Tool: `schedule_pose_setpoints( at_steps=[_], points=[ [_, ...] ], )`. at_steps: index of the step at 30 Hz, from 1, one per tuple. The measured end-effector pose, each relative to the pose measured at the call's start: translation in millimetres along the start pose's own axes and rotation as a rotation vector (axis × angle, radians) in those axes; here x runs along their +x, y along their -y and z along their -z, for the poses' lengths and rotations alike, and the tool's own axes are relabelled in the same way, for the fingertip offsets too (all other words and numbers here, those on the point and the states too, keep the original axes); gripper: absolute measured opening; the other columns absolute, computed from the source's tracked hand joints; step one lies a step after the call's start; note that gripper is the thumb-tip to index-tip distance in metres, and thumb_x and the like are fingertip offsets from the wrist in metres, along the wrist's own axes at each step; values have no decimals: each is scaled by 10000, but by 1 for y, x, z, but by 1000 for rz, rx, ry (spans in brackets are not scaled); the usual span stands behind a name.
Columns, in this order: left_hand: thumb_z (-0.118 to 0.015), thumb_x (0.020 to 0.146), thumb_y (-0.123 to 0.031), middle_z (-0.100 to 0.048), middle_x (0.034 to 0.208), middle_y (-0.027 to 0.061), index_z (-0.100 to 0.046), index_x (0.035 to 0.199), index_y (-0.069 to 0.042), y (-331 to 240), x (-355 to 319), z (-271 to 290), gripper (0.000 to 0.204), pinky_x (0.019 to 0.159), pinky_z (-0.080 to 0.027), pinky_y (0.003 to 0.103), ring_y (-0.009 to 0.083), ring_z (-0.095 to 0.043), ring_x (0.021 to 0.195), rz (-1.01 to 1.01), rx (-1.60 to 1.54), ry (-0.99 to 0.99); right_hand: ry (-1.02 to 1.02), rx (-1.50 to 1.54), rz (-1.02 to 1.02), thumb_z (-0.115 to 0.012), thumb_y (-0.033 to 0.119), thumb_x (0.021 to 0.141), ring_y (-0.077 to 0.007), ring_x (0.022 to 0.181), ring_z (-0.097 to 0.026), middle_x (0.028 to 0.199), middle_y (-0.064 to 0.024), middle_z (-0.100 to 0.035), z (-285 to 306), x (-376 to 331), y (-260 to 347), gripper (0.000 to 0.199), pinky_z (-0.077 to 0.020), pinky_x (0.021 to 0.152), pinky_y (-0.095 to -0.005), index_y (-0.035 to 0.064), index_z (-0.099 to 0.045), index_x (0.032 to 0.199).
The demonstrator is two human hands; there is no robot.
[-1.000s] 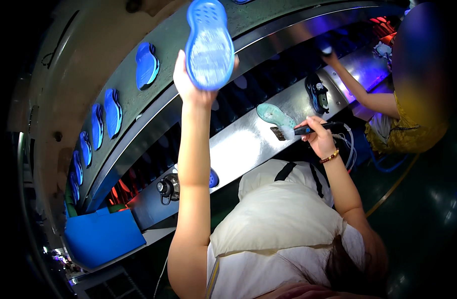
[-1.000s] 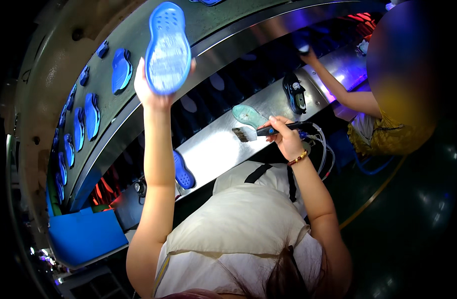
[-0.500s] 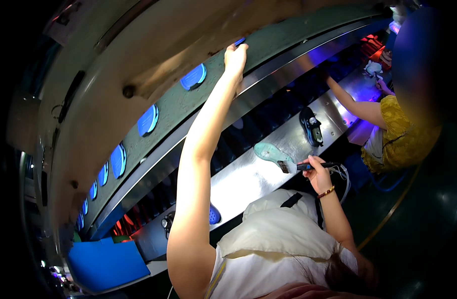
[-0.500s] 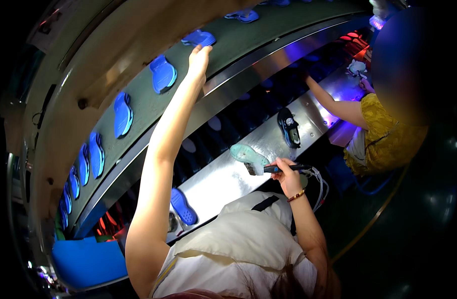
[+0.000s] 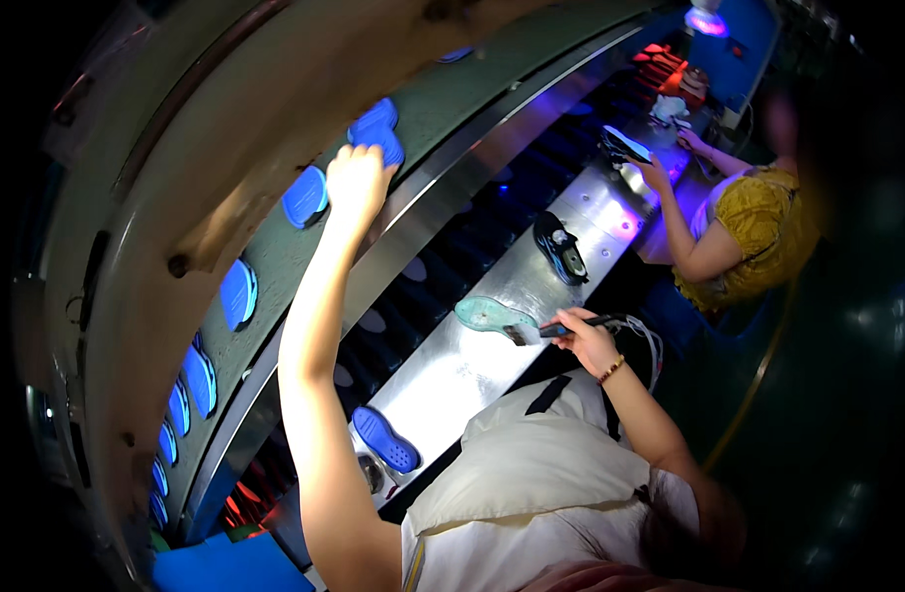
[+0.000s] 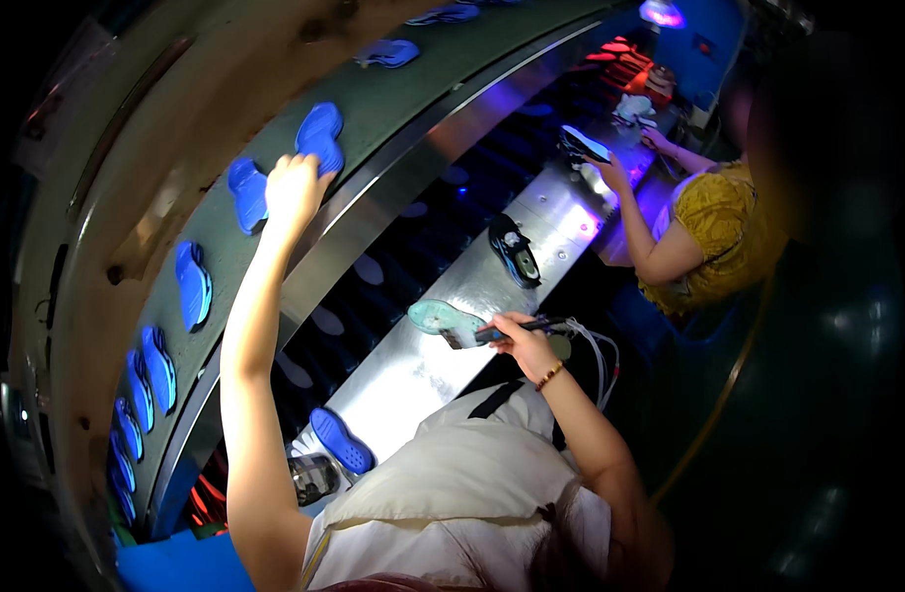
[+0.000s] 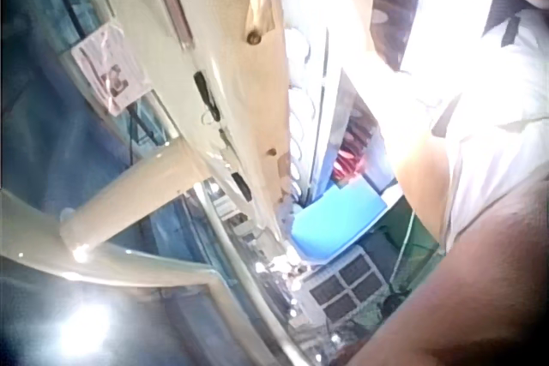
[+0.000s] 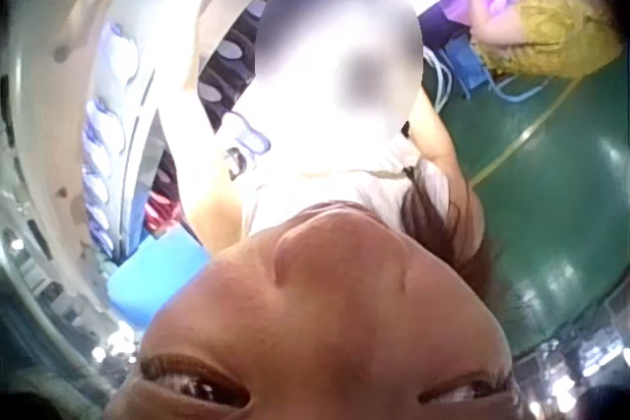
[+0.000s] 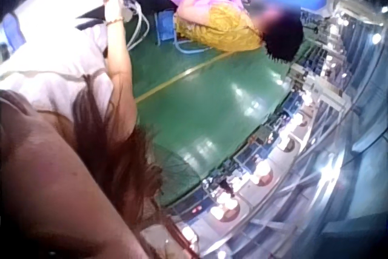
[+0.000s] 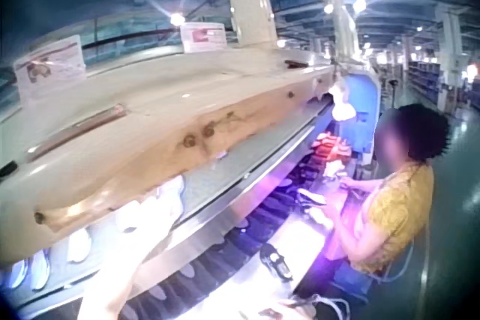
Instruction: The person picks up a blue shoe sole from a conveyor belt and applies a liquid from a container to it using a brush. They then place the brushed sole back onto the conveyor belt and repeat this action with other soles.
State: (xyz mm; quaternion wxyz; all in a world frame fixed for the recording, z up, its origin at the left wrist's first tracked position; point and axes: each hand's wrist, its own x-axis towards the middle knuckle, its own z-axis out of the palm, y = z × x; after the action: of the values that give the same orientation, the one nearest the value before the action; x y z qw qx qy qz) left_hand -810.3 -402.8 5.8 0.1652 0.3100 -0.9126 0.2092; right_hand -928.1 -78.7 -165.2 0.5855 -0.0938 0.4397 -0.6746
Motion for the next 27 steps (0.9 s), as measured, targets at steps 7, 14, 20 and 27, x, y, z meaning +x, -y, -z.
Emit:
schedule_pose_setpoints(
  at_steps=[7, 14, 20, 27],
  points=[
    [-583, 757, -84, -481, 1009, 126, -481, 781, -41, -55, -125, 15, 113, 866, -332, 349, 211, -440, 988, 522, -1018, -797, 13, -23, -63, -538, 235, 837, -68, 656, -532, 847, -30, -607, -13, 23, -8, 190, -410, 586, -178, 53, -580, 876],
    [-509, 698, 56, -557, 965, 122, -441, 1067, 34, -74, -175, 24, 376, 776, -480, 321, 213, -576, 848, 1038, -2428, 2, 110, -42, -3, -548, 266, 843, -92, 740, -566, 871, -34, -596, -23, 40, -15, 263, -431, 623, -181, 29, -590, 950],
    [-594, 708, -440, -436, 1160, 247, -263, 1276, 4, -102, -234, 44, 793, 841, -416, 501, 399, -499, 1007, 525, -2846, 203, -4, -161, 88, -607, 85, 768, -82, 748, -558, 893, -42, -615, -13, 32, -1, 226, -417, 630, -188, 10, -581, 979],
    [-360, 765, -652, -502, 1088, 210, -357, 1236, -26, -126, -258, 8, 783, 878, -401, 447, 320, -515, 997, 1119, -2539, 193, 182, -147, 205, -592, 48, 764, -87, 800, -553, 897, -84, -620, -46, 21, 28, 160, -415, 714, -202, -5, -588, 916]
  ],
)
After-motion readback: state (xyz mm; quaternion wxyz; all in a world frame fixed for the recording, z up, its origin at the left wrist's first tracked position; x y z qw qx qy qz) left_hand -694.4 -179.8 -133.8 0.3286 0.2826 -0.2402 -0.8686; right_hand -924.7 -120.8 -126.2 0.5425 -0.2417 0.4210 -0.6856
